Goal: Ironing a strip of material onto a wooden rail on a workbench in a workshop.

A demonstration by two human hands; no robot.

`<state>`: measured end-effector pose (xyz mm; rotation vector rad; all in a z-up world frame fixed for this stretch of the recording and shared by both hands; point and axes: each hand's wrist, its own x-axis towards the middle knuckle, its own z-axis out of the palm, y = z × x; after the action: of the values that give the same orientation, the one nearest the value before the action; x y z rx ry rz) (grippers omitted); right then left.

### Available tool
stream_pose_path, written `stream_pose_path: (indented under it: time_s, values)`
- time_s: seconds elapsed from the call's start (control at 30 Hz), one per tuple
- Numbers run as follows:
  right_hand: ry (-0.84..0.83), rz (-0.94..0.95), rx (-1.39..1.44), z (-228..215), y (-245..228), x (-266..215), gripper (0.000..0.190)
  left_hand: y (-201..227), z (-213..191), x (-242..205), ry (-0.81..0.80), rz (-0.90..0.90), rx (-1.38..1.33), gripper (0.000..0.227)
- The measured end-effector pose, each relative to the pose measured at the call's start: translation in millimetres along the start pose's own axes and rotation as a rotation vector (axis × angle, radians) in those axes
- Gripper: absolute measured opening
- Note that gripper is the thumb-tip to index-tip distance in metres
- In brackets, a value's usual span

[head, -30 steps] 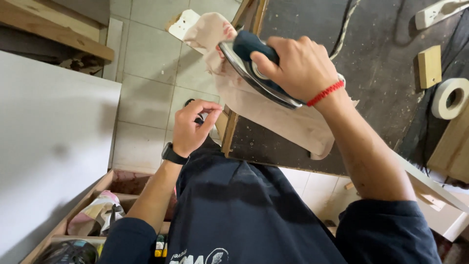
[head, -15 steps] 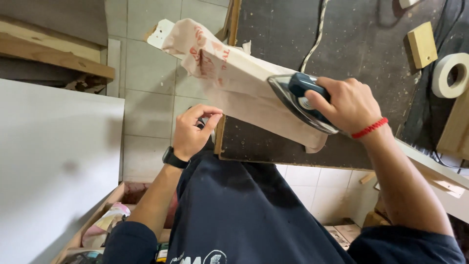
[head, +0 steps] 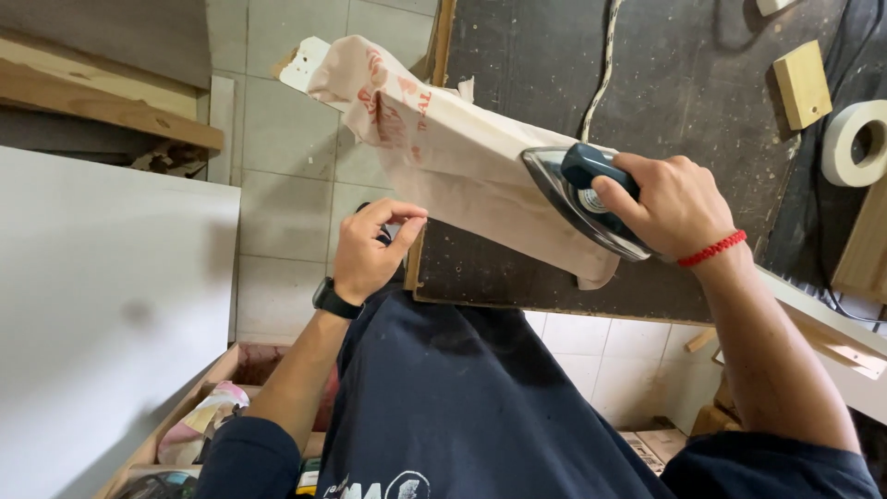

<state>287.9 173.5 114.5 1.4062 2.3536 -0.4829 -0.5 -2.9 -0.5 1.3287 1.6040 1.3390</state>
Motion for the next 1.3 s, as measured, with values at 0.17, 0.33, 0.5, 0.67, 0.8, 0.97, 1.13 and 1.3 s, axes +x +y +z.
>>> stream_pose_path:
  time_s: [0.17,0.33,0.5,0.67,0.8,0.97,1.13,1.3]
  values:
    - [-0.006,-0.011,0.001,-4,-22,15,0.048,-1,-4,0,0.017,-0.01,-0.002,0.005]
    - [0.012,-0.062,0.053,-11,-54,38,0.049,-7,-8,-2,0.039,-0.003,-0.002,0.006]
    - [0.021,-0.114,0.034,-24,-95,62,0.049,-13,-16,-3,0.067,-0.011,0.0,0.006]
    - [0.041,-0.186,0.034,-34,-140,84,0.051,-2,-32,-3,0.02,-0.023,0.016,0.018]
    - [0.089,-0.259,0.024,-36,-164,103,0.053,-2,-38,-4,0.03,-0.021,-0.006,0.016]
    - [0.14,-0.323,0.065,-38,-193,123,0.054,-6,-45,-3,0.033,0.01,0.007,0.013]
    - [0.233,-0.36,0.073,-33,-212,139,0.057,-11,-44,-4,0.031,0.047,0.043,0.015]
    - [0.213,-0.345,0.088,-34,-215,135,0.056,-10,-44,-4,0.018,0.035,0.038,0.015]
